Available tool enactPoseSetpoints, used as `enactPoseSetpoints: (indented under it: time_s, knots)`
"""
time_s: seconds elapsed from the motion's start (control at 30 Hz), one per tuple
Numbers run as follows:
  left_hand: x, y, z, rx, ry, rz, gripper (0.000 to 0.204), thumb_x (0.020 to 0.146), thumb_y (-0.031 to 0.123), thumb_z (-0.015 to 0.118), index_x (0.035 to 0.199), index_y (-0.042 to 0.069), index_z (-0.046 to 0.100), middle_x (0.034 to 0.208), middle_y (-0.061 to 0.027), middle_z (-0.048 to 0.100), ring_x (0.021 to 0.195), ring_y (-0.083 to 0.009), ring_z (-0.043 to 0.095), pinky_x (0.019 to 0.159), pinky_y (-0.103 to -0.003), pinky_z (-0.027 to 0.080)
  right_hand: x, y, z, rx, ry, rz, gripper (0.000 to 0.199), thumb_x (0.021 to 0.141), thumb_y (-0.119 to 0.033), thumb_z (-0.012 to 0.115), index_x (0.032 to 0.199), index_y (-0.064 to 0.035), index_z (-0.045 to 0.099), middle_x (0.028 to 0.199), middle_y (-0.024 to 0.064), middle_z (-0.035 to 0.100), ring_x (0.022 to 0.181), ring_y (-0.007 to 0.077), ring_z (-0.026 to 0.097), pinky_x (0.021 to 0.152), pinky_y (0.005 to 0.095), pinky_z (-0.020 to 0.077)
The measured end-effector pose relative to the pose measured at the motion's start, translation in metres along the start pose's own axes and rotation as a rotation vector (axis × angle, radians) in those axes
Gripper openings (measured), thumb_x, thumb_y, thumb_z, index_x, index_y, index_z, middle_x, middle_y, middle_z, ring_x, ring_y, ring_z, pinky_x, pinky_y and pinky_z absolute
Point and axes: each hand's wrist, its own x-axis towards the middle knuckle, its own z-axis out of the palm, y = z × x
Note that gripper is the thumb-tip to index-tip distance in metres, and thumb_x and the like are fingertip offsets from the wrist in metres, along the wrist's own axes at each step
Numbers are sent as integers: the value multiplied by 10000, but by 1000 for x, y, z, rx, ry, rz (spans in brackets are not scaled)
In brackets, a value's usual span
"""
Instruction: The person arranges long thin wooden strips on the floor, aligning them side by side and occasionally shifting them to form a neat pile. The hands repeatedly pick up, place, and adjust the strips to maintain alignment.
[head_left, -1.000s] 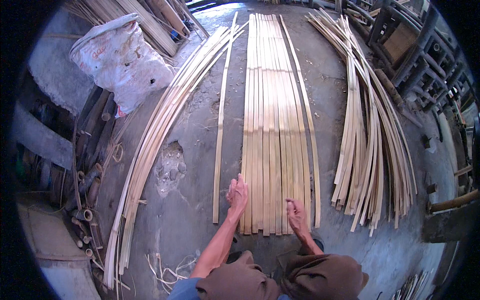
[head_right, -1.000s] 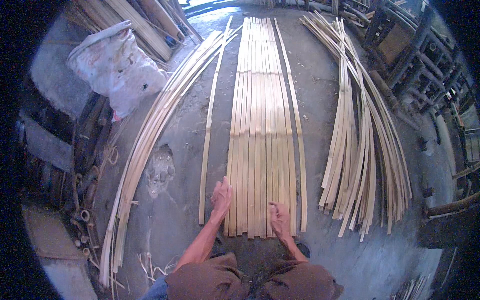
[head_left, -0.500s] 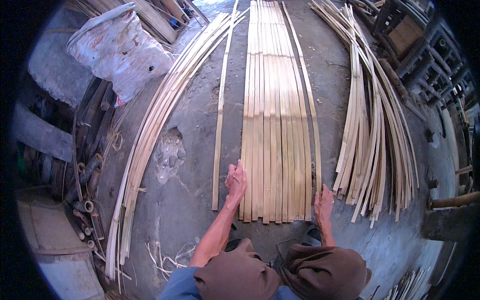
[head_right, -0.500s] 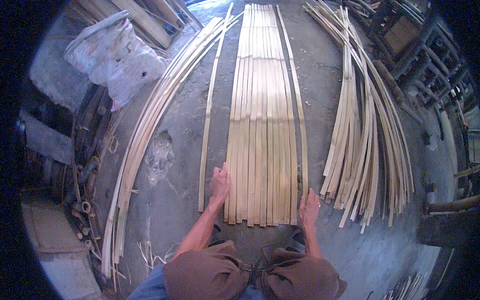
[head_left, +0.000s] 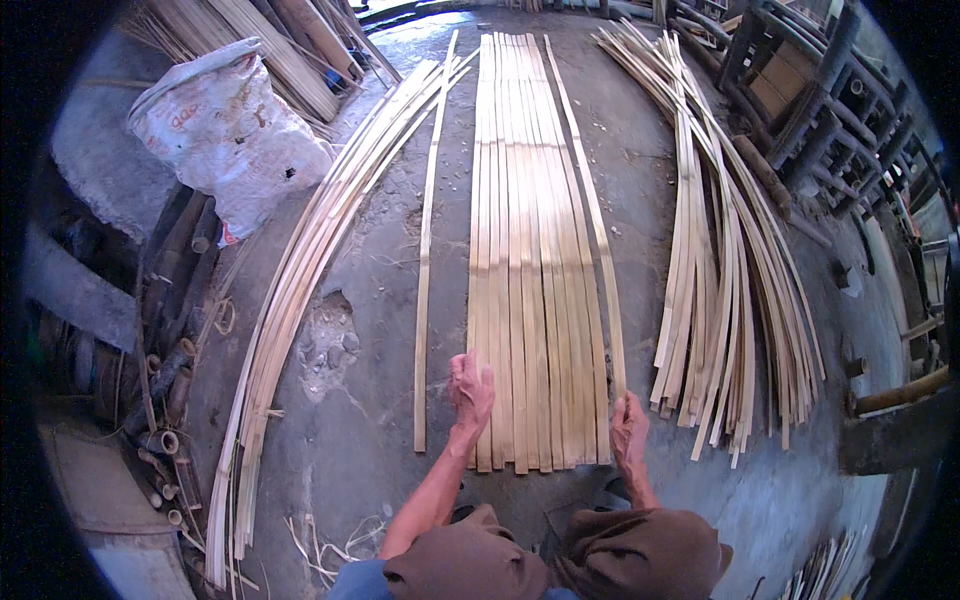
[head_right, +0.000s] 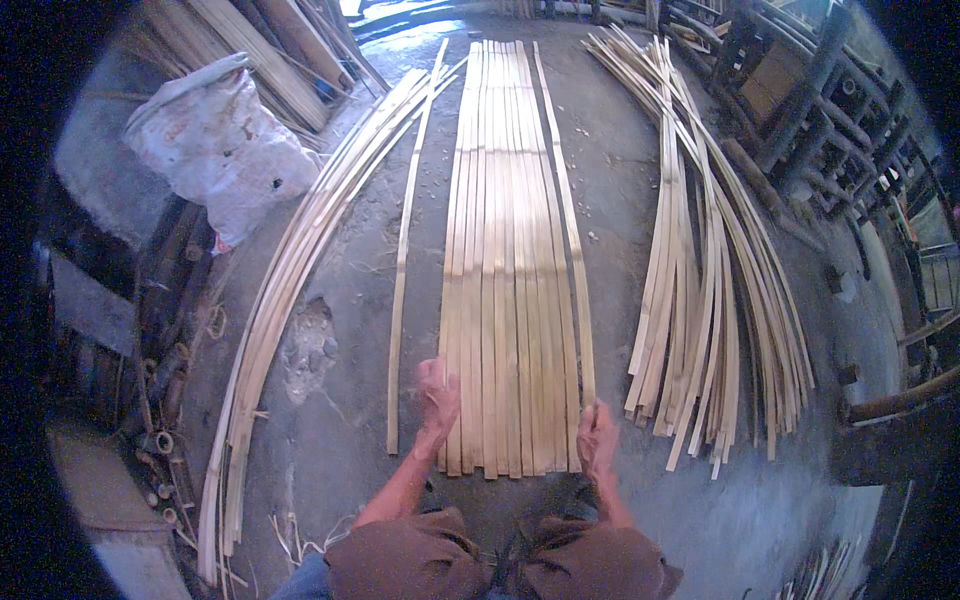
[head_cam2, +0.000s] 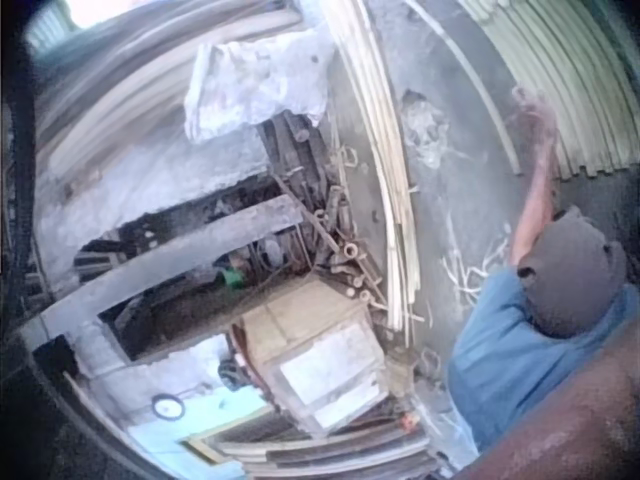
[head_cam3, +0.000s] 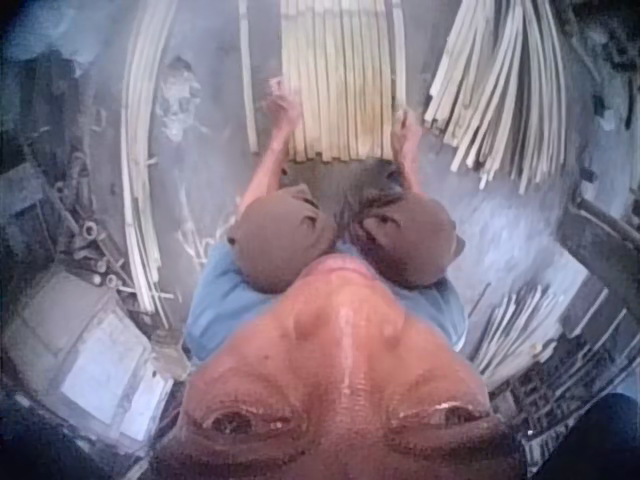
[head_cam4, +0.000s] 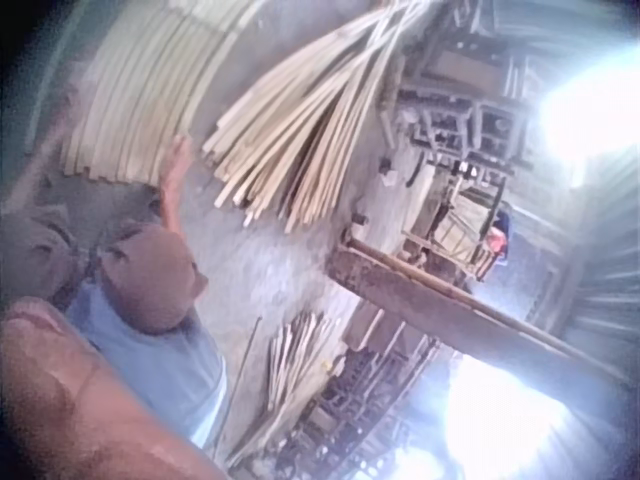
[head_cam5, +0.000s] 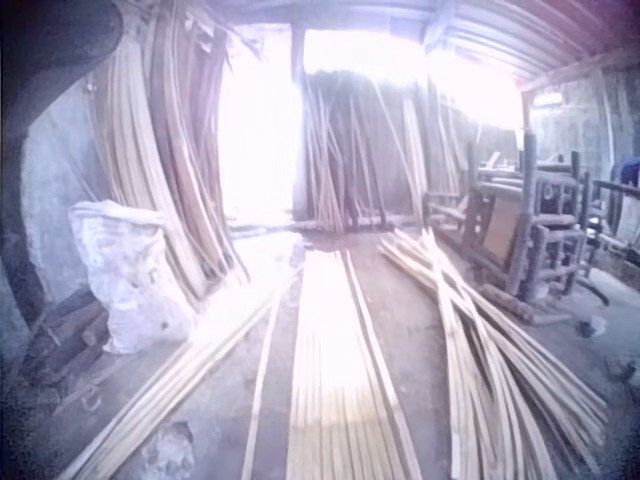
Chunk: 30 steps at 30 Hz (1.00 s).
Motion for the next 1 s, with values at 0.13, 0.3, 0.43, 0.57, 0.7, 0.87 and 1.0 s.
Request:
enactPoseSetpoints:
  time_s: [0.13, 0.3, 0.43, 0.57, 0.7, 0.87, 1.0]
  knots:
    - [4, 25, 13, -405, -257, -46, 526, 949, 239, 625, 1389, -12, 482, 1131, -186, 600, 999, -331, 626, 862, -447, 506, -19, -38, 16, 175, -49, -11, 245, 1041, -211, 480, 1155, -24, 589, 729, 133, 604, 631, 225, 613, 589, 382, 489]
    - [6, 122, -9, -823, -432, -225, 546, 1031, 341, 562, 1443, -3, 458, 1179, -136, 624, 1097, -240, 625, 974, -360, 501, -39, -49, 59, 344, -186, -76, 281, 1059, -199, 474, 1251, -4, 535, 726, 40, 559, 649, 104, 539, 583, 282, 463]
    - [18, 101, 18, -564, -215, -315, 534, 1029, 379, 534, 1348, -49, 515, 1000, -232, 679, 881, -278, 685, 762, -429, 531, -52, -88, 83, 484, -386, -6, 359, 1066, -208, 452, 1365, -11, 480, 848, 90, 576, 741, 131, 575, 654, 294, 486]
    - [43, 55, 0, -620, -266, -548, 307, 1026, 275, 490, 1114, -4, 583, 740, -251, 609, 700, -392, 638, 631, -510, 495, -57, -86, 83, 354, -433, -193, 427, 1065, -204, 456, 1442, -4, 443, 1006, 141, 570, 845, 178, 604, 742, 310, 508]
    - [42, -24, 8, -457, -134, -301, 306, 997, 242, 486, 1085, -38, 574, 745, -276, 601, 674, -432, 611, 638, -523, 486, -71, -68, 88, 375, -535, -96, 387, 1053, -208, 485, 1372, 8, 515, 1026, 142, 574, 805, 187, 622, 735, 324, 526]
    - [21, -69, 17, -250, -19, -147, 471, 975, 227, 503, 1325, -88, 519, 800, -307, 620, 722, -440, 638, 693, -528, 488, -75, -60, 90, 288, -556, -174, 343, 1041, -193, 503, 1328, -15, 559, 1014, 137, 573, 784, 184, 631, 722, 326, 525]
    - [22, -36, 1, -204, -201, -289, 592, 977, 225, 505, 1484, -45, 361, 895, -316, 628, 821, -456, 646, 741, -528, 494, -74, -48, 84, 257, -551, -139, 334, 1035, -190, 513, 1319, -23, 573, 1004, 132, 573, 789, 185, 627, 715, 326, 521]
